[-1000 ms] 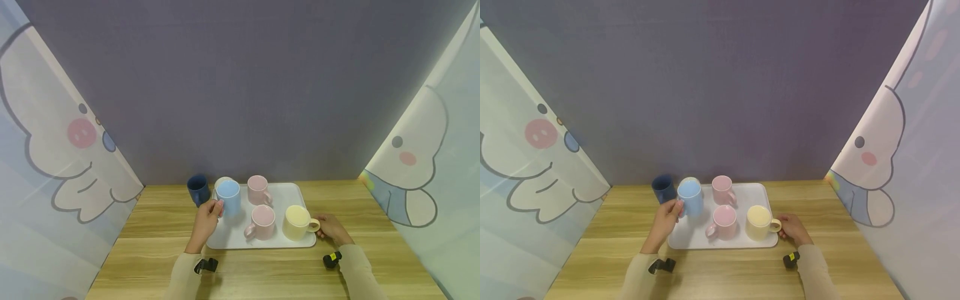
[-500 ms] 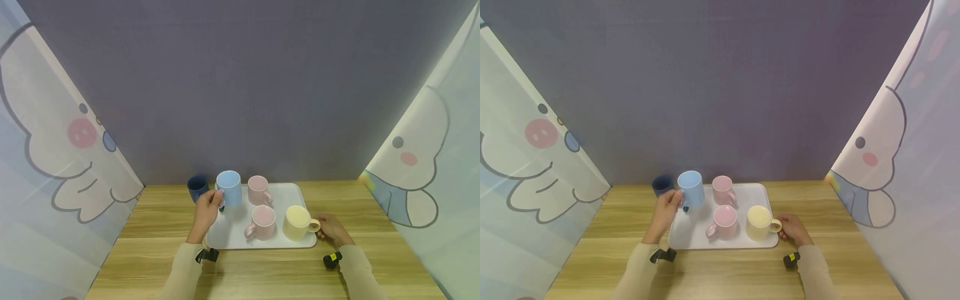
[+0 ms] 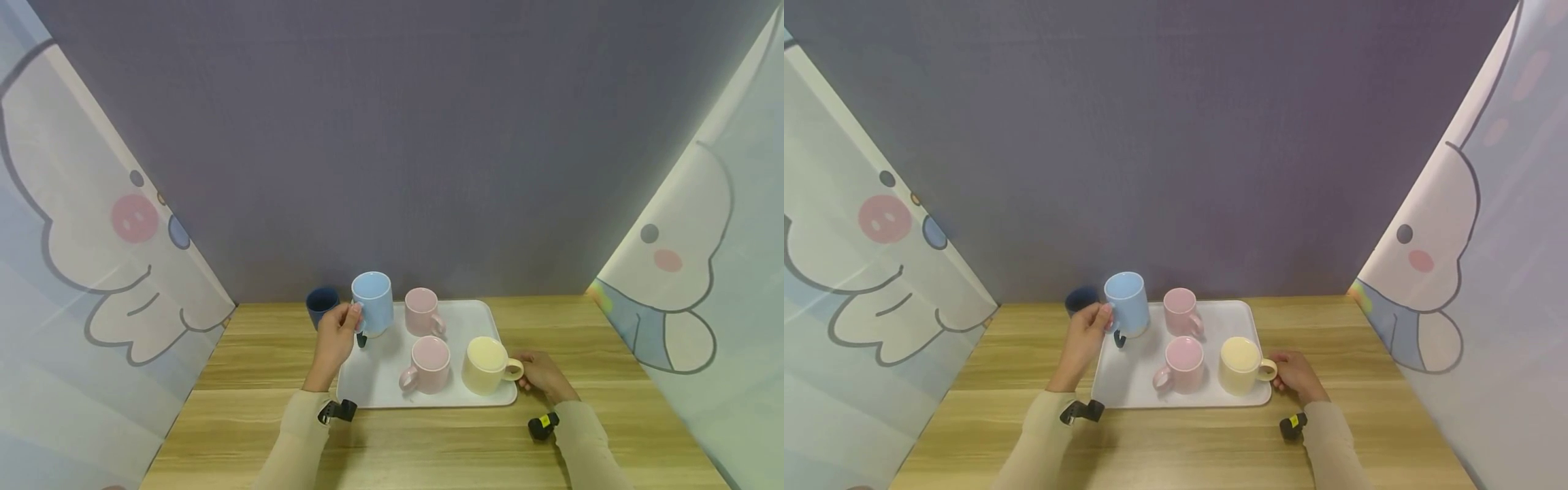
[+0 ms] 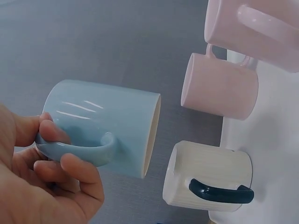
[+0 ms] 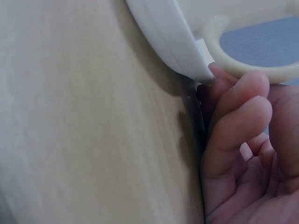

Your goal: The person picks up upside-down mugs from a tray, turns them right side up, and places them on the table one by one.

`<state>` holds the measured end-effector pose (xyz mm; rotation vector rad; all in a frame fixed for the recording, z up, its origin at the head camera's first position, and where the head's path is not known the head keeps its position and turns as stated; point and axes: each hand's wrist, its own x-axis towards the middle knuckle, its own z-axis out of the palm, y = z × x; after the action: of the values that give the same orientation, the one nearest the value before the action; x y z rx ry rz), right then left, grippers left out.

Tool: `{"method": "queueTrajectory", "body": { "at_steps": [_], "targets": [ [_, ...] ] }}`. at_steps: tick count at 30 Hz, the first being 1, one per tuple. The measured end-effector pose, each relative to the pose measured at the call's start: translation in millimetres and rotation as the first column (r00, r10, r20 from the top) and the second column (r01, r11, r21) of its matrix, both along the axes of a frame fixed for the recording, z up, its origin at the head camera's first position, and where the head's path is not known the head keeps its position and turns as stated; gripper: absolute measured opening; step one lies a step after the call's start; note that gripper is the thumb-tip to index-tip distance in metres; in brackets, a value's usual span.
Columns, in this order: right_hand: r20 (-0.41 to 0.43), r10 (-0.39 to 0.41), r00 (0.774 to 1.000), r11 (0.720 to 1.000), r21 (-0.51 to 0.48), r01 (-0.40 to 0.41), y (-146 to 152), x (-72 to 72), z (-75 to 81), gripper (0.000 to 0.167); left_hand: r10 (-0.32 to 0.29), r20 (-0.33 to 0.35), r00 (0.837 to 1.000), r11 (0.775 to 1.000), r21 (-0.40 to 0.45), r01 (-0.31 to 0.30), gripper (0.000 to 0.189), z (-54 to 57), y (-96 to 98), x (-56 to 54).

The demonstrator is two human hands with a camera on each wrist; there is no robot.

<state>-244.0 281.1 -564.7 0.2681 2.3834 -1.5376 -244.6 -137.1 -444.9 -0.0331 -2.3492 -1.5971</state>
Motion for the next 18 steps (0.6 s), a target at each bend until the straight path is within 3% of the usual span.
{"method": "queueTrajectory", "body": {
  "at_steps": [4,8,18],
  "targets": [
    [0.0,0.014,1.0,1.0,0.015,-0.014,1.7,0.1,-2.1,0.043,-0.004,-0.006,1.0,1.0,0.019,0.004,0.033,-0.3,1.0,-1.4],
    [-0.002,0.019,1.0,1.0,0.019,-0.019,2.9,-0.8,-4.1,0.043,-0.041,0.021,0.999,0.993,0.111,0.038,0.034,-1.0,3.6,-0.9],
    [0.008,-0.002,1.0,1.0,0.016,0.002,0.7,-0.4,-3.7,0.041,-0.162,0.092,0.983,0.943,0.309,0.126,0.038,-5.8,8.7,2.1]
  ]
}}
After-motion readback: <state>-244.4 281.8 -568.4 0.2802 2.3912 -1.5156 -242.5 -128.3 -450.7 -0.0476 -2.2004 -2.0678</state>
